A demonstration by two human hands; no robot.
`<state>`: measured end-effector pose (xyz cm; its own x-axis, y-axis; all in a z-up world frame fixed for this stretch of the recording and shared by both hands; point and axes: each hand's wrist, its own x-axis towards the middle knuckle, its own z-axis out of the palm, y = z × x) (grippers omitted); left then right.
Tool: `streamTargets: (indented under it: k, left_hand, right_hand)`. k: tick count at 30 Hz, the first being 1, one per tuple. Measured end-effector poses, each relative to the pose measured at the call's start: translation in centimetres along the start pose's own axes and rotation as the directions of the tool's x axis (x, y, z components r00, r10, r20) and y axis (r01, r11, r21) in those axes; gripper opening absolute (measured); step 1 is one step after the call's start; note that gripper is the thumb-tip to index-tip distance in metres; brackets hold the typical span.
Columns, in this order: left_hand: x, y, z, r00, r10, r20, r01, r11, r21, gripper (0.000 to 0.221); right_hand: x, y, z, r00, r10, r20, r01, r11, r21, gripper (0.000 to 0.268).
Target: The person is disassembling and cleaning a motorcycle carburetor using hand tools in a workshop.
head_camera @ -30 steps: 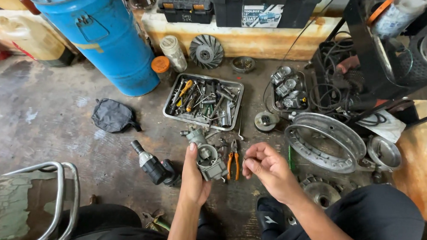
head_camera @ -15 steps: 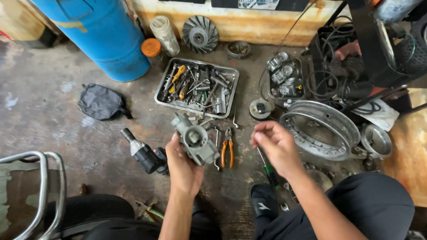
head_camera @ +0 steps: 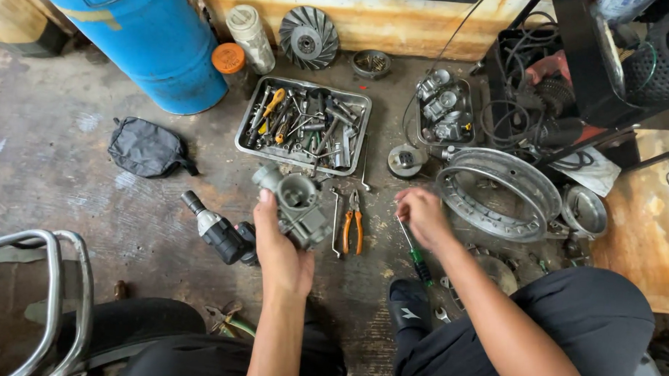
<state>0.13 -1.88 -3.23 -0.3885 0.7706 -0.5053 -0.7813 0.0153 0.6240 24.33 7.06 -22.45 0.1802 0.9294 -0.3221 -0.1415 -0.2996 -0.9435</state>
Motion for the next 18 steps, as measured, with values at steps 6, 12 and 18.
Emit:
streamTargets:
  k: [6,12,18]
  left_hand:
    - [-0.5,2.0,-0.3,0.997,-0.037,-0.063,0.041,0.997,0.061,0.068]
    - [-0.5,3.0,0.5,0.991,-0.078,-0.107,0.083,0.995,0.048,0.078]
    - [1.4,1.2,-0.6,0.971,-0.028,-0.236,0.017,0.999,-0.050,0.093]
  right_hand:
    - [0.2,3.0,2.4,0.950,0.274,0.152,-0.251,0.956,-0.156,0.012]
    - [0.8,9.6,2.4,0.982,0.155,0.111,-0.104,0.923,-0.370,0.014]
    - [5.1,23.1,-2.2,0.988,0.139,0.065,0.020,0.303,-0.953,0.023]
